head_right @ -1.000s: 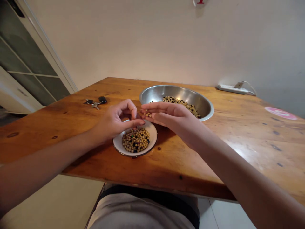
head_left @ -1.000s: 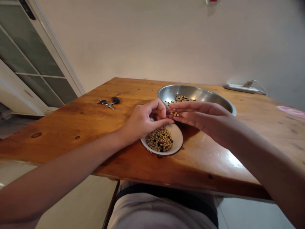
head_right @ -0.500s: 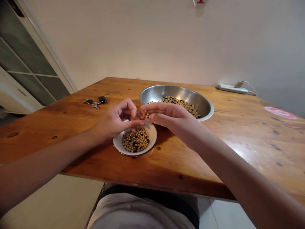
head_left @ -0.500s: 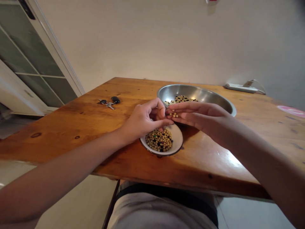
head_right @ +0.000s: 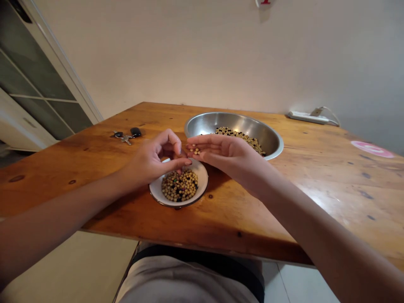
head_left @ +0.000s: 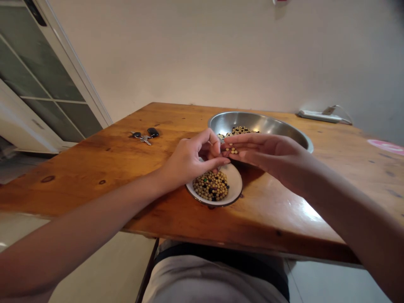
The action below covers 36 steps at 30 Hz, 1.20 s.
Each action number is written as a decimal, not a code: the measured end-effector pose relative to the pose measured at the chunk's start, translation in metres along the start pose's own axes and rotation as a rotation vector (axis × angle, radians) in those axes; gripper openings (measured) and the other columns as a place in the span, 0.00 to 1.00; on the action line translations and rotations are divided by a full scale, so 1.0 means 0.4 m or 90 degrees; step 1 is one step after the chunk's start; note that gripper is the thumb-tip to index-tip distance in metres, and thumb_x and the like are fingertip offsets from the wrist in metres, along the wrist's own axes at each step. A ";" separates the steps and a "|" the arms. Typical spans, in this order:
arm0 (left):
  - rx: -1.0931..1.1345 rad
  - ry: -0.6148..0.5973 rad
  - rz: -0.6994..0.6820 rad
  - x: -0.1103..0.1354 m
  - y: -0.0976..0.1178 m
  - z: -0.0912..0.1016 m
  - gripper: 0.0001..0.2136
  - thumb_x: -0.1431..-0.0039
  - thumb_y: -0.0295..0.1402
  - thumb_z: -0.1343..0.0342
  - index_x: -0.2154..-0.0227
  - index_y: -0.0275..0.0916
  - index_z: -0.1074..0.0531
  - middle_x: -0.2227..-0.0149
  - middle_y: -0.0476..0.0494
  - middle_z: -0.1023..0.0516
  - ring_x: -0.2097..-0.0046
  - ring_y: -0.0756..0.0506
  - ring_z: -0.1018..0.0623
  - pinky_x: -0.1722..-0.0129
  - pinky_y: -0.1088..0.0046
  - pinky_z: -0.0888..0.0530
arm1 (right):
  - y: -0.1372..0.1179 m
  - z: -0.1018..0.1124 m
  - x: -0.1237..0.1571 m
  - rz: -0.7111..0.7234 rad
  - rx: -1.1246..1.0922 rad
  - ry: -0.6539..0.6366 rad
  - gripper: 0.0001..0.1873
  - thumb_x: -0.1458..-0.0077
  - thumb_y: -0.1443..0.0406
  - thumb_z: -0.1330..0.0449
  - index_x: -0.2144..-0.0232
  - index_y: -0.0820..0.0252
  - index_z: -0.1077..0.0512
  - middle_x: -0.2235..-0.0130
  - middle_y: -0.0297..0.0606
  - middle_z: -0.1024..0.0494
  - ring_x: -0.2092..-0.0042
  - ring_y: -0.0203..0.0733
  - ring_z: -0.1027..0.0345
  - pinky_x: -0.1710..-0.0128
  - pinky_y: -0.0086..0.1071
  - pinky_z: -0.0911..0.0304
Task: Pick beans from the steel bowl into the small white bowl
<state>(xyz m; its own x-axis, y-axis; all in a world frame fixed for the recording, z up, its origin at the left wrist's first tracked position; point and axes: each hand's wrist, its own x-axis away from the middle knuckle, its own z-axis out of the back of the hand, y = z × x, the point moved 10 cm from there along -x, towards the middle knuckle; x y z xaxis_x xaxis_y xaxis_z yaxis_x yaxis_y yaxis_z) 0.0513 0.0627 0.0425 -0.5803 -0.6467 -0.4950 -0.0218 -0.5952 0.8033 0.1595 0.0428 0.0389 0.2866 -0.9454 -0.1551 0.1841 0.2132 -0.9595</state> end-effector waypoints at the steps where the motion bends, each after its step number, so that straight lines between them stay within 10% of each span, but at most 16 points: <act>1: 0.001 -0.004 0.001 0.000 0.000 -0.001 0.13 0.48 0.32 0.38 0.71 0.39 0.41 0.73 0.54 0.29 0.73 0.54 0.24 0.73 0.80 0.27 | -0.002 0.003 0.000 0.004 0.005 0.007 0.15 0.49 0.61 0.37 0.56 0.52 0.24 0.54 0.36 0.20 0.50 0.44 0.28 0.48 0.40 0.33; 36: -0.136 0.006 -0.123 0.013 0.060 0.008 0.11 0.48 0.34 0.38 0.73 0.37 0.35 0.74 0.50 0.27 0.71 0.53 0.26 0.70 0.79 0.29 | -0.023 0.013 0.004 0.040 -0.121 0.064 0.07 0.55 0.63 0.31 0.69 0.54 0.22 0.66 0.34 0.19 0.63 0.38 0.23 0.55 0.35 0.28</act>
<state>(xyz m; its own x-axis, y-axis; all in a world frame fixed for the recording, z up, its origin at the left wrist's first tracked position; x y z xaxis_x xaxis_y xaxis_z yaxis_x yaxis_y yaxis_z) 0.0454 0.0467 0.0601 -0.5748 -0.5146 -0.6362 0.0402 -0.7943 0.6062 0.1633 0.0404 0.0489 0.1954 -0.9535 -0.2296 -0.0145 0.2313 -0.9728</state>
